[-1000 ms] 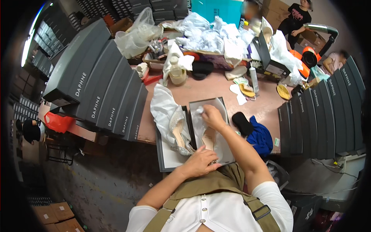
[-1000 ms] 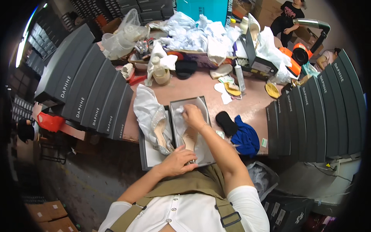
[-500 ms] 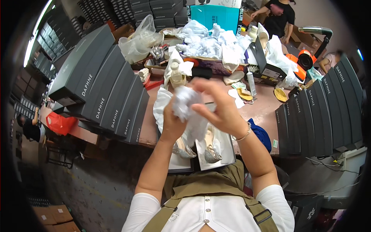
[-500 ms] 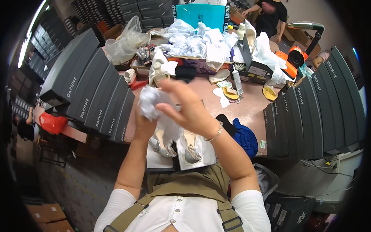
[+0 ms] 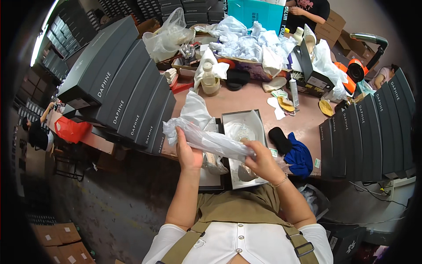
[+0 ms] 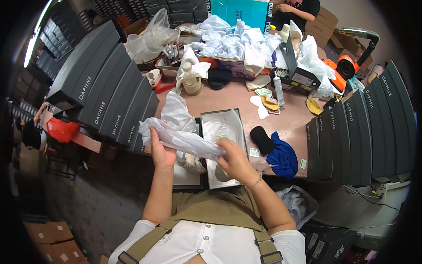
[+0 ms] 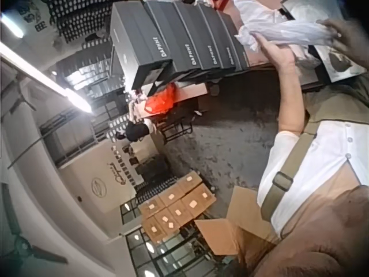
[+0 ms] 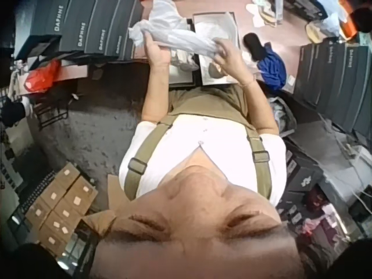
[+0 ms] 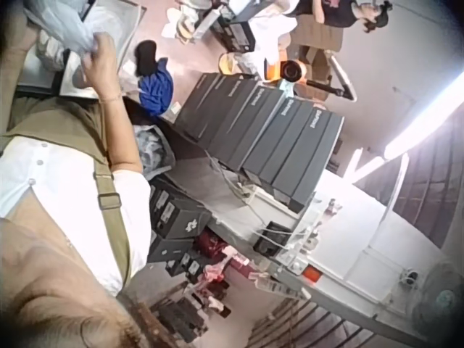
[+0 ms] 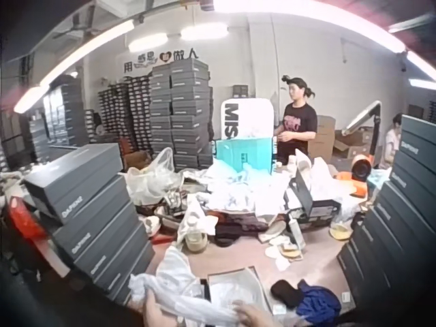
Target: Packing high-heeled shoes into boxes using tissue paper and a brush for cleaning.
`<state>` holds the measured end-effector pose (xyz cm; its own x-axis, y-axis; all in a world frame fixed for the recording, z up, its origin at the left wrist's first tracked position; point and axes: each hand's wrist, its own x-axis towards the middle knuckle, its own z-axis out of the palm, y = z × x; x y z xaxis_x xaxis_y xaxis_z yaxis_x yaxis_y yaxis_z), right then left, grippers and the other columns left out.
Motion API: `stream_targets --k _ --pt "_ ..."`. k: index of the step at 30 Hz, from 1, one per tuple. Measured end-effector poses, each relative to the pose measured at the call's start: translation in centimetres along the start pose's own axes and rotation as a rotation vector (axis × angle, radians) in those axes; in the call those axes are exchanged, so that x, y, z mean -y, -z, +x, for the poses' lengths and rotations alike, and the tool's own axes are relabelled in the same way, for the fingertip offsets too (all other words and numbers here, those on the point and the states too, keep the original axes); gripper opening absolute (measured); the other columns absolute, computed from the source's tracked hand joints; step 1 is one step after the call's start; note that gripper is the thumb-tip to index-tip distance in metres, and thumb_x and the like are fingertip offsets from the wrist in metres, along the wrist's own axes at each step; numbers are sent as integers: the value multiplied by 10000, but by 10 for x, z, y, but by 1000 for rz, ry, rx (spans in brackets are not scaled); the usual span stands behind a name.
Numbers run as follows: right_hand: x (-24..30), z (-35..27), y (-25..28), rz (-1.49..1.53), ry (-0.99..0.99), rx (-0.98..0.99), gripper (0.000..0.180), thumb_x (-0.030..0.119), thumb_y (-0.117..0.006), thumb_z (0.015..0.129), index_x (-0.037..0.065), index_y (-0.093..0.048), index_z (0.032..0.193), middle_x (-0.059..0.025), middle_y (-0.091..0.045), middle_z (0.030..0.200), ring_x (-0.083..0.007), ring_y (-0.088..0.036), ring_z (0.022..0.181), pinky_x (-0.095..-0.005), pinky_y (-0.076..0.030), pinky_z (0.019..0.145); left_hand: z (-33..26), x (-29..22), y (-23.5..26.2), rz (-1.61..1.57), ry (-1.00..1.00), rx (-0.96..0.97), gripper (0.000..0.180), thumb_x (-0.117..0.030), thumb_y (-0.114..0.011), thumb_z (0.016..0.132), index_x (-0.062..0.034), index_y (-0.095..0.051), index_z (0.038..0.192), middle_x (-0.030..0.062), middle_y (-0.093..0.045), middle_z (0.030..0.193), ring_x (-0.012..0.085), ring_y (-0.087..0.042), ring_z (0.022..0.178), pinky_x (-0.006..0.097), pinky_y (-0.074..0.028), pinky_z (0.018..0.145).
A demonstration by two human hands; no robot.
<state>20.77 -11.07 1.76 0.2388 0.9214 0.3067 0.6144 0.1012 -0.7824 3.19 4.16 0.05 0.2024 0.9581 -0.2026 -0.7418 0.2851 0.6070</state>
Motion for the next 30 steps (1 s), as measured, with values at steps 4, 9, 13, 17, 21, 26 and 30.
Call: stream_targets --k 4,9,13,17,21,26,30 --pt "-27 -28 34 193 -569 166 203 -64 -513 821 -2 -591 998 -79 -632 838 -97 -622 710 -228 -506 607 24 -25 28 -157 42 66 491 -453 -523 954 -90 -492 1284 58 -589 1142 214 -585 1026 402 -476 921" --pt "-7 -19 48 414 -275 -31 396 44 -595 887 -8 -514 1271 -103 -592 1155 -161 -567 1068 -284 -473 888 -2 -17 0 273 -138 -8 506 -428 -502 971 -39 -483 1294 63 -596 1108 170 -597 928 348 -496 850" --pt "23 21 1 420 -171 331 356 163 -701 858 -1 -579 1149 -63 -615 1030 -131 -593 906 -272 -495 777 -24 -4 2 225 145 393 544 -452 -534 950 -61 -449 1319 71 -553 1214 195 -542 1115 338 -459 932" --pt "20 13 -33 533 -243 147 143 114 -622 906 -19 -613 959 -6 -585 731 -63 -520 657 -259 -449 596 -50 11 -14 115 -141 237 663 -508 -585 901 -45 -423 1347 103 -590 1141 185 -578 1021 332 -462 906" --pt "28 5 -29 296 -112 93 133 117 -603 929 -16 -613 942 3 -589 756 -61 -542 687 -223 -444 609 -59 22 14 489 -39 208 449 -298 -612 940 4 -519 1258 57 -615 1093 116 -576 957 280 -463 867" --pt "2 -9 -20 619 -340 -111 181 146 -557 958 -23 -614 922 13 -563 718 -53 -510 649 -219 -427 588 -52 29 16 267 122 181 274 -229 -506 997 17 -614 1047 60 -646 1011 120 -600 900 277 -477 829" --pt "-15 -22 -6 473 -344 -225 186 161 -548 965 -8 -603 910 34 -529 707 -42 -474 642 -209 -403 581 -62 37 -2 176 256 59 283 -243 -503 997 14 -602 1063 67 -650 994 145 -625 880 279 -496 796"
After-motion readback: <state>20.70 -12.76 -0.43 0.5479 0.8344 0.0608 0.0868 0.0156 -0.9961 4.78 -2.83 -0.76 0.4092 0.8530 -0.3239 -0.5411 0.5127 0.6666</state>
